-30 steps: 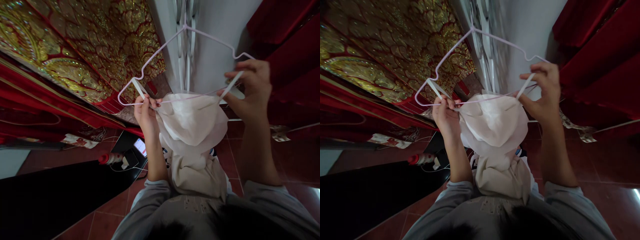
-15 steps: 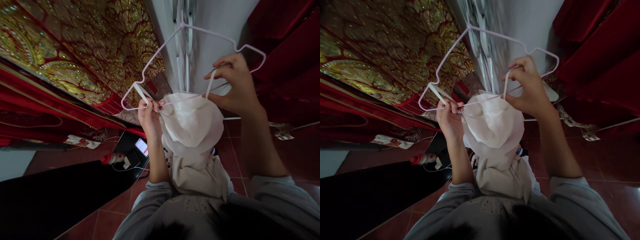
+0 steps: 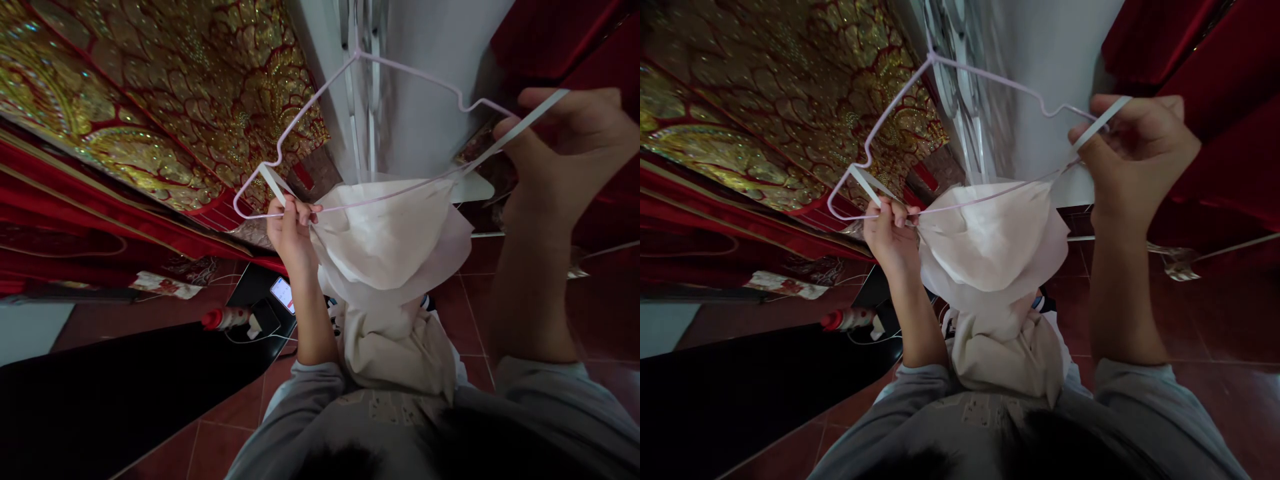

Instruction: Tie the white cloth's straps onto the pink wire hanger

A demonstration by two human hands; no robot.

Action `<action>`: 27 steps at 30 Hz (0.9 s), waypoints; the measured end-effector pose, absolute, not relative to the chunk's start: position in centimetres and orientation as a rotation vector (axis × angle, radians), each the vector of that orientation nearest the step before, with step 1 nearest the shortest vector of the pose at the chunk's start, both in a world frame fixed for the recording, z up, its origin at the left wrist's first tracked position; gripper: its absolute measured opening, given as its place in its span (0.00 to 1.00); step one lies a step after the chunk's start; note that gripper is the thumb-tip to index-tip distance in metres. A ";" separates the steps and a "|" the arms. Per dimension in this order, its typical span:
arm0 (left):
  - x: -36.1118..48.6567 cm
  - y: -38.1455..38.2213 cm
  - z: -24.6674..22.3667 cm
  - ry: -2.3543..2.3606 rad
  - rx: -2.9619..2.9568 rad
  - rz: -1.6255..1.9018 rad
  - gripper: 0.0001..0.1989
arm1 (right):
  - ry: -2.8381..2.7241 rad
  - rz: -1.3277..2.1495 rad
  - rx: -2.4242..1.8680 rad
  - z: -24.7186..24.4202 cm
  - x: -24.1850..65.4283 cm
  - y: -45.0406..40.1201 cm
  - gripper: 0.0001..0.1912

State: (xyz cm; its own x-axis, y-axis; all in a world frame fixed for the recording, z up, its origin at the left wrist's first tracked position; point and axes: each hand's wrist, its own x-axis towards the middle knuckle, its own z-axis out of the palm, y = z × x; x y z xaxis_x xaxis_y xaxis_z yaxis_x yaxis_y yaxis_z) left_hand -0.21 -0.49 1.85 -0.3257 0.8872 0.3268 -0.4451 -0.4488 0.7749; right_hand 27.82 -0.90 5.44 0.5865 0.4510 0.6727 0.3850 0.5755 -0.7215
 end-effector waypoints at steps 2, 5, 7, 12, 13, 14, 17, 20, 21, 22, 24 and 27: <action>-0.3 -0.5 1.9 0.719 0.950 1.887 0.08 | -0.967 0.044 -0.948 5.6 28.1 -1.0 0.16; -0.4 -0.4 2.0 0.747 0.951 1.882 0.10 | -1.008 0.043 -0.896 5.5 28.5 -1.1 0.19; -0.4 -0.4 2.0 0.755 0.952 1.882 0.10 | -1.069 0.091 -0.864 5.4 28.4 -1.1 0.25; -0.4 -0.3 2.1 0.777 0.950 1.886 0.10 | -1.470 0.310 -1.009 5.6 27.0 -1.6 0.36; -0.4 -0.3 2.2 0.773 0.952 1.885 0.10 | -1.608 0.301 -1.077 5.5 26.8 -1.7 0.36; -0.5 -0.4 2.2 0.770 0.954 1.883 0.10 | -1.741 0.286 -1.142 5.5 26.6 -1.7 0.34; -0.7 -0.4 2.5 0.796 0.951 1.864 0.10 | -2.057 0.266 -1.318 4.8 26.5 -1.4 0.26; -0.9 -0.4 2.6 0.822 0.954 1.844 0.10 | -2.178 0.215 -1.401 4.2 26.3 -1.0 0.20; -0.9 -0.4 2.5 0.811 0.957 1.843 0.10 | -2.178 0.190 -1.410 4.1 26.2 -1.0 0.18; -1.0 -0.4 2.4 0.792 0.963 1.846 0.10 | -2.162 0.179 -1.420 4.1 26.1 -1.1 0.17; -1.1 -0.4 2.2 0.745 0.978 1.854 0.08 | -2.099 0.200 -1.460 4.2 25.7 -1.4 0.17; -1.1 -0.4 2.0 0.696 0.990 1.858 0.08 | -1.969 0.235 -1.467 4.3 25.4 -1.8 0.22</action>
State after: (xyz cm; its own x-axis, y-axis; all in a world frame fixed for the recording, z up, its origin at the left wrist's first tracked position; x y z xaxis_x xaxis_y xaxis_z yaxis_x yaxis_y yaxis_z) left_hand -1.09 -0.44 1.99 -0.2832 0.8932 0.3493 -0.4439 -0.4449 0.7778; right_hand 25.36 -1.78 4.29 -0.1508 0.9049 0.3980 0.7860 0.3539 -0.5070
